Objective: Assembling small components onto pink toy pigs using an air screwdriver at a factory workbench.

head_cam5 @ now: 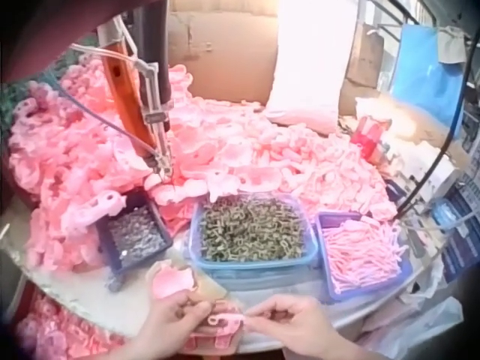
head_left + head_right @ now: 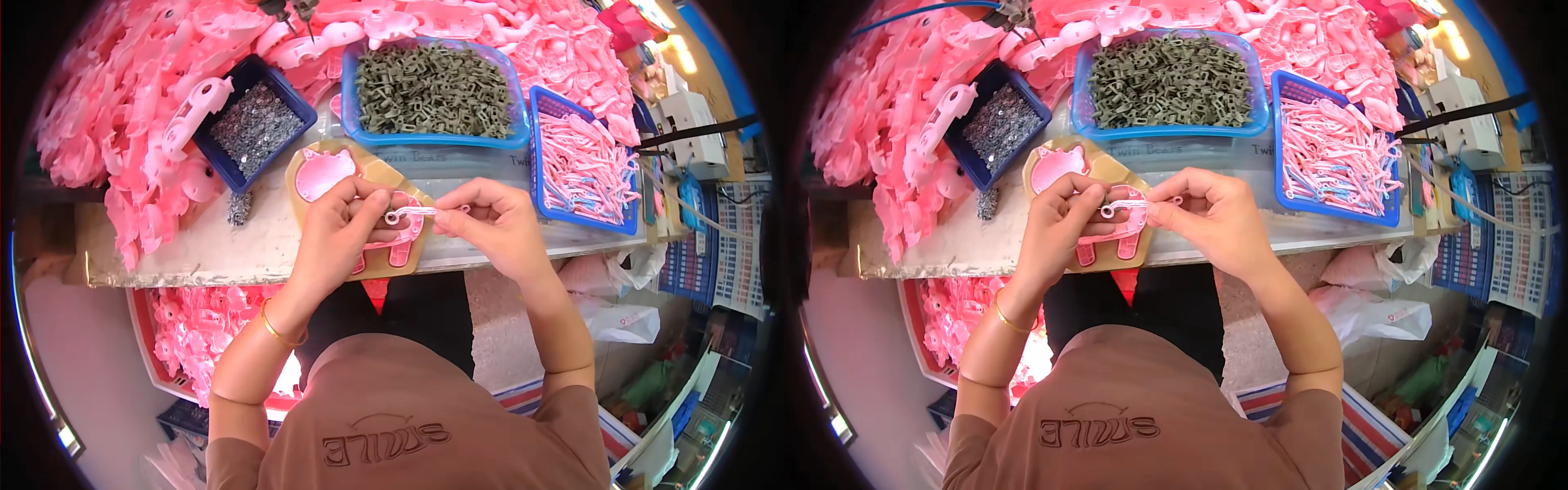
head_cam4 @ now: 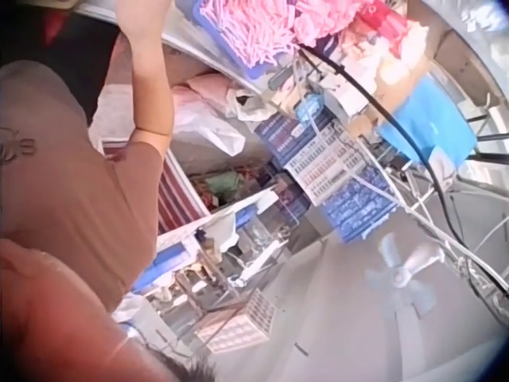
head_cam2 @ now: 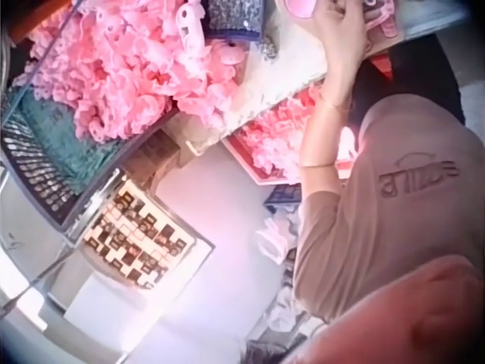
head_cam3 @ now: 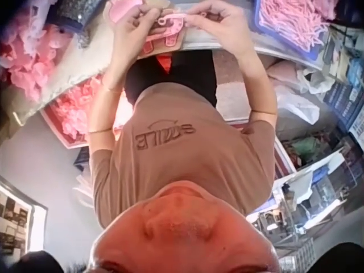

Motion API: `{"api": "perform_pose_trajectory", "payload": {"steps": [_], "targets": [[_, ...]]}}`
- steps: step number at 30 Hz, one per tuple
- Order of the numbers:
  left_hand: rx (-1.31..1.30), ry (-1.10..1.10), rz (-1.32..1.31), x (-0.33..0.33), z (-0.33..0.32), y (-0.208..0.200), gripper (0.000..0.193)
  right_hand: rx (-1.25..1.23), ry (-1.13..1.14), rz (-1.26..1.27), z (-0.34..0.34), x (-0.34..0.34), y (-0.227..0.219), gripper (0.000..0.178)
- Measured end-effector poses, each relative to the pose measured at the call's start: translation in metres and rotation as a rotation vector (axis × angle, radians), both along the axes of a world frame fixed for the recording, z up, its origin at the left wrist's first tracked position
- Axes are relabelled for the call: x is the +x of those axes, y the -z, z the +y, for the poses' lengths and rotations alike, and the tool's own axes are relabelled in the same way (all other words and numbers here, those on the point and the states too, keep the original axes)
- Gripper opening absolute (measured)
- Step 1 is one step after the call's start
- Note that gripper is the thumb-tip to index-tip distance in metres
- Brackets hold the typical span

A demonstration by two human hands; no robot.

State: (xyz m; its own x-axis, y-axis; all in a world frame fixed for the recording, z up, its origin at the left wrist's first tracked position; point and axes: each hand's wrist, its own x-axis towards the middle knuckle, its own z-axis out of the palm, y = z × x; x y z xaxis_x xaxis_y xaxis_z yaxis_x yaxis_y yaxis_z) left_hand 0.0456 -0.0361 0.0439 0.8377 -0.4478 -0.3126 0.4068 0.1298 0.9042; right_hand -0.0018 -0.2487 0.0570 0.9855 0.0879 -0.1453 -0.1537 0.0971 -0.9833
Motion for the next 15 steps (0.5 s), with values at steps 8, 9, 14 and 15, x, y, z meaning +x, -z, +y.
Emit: {"api": "perform_pose_trajectory", "payload": {"steps": [8,9,14,15], "targets": [[-0.036,-0.092,0.005,-0.005,-0.001,0.006,0.021,-0.290,0.222,-0.077,0.020,-0.011,0.003,0.013],[-0.051,-0.123,-0.021,-0.006,-0.002,0.007,0.020,-0.290,0.223,-0.076,0.023,-0.013,0.004,0.013],[-0.042,-0.124,-0.048,-0.007,0.000,0.004,0.020,-0.250,0.253,-0.090,0.027,-0.018,0.013,0.011],[-0.057,-0.107,-0.059,-0.007,0.002,0.003,0.021,-0.249,0.254,-0.088,0.024,-0.017,0.014,0.011]]}}
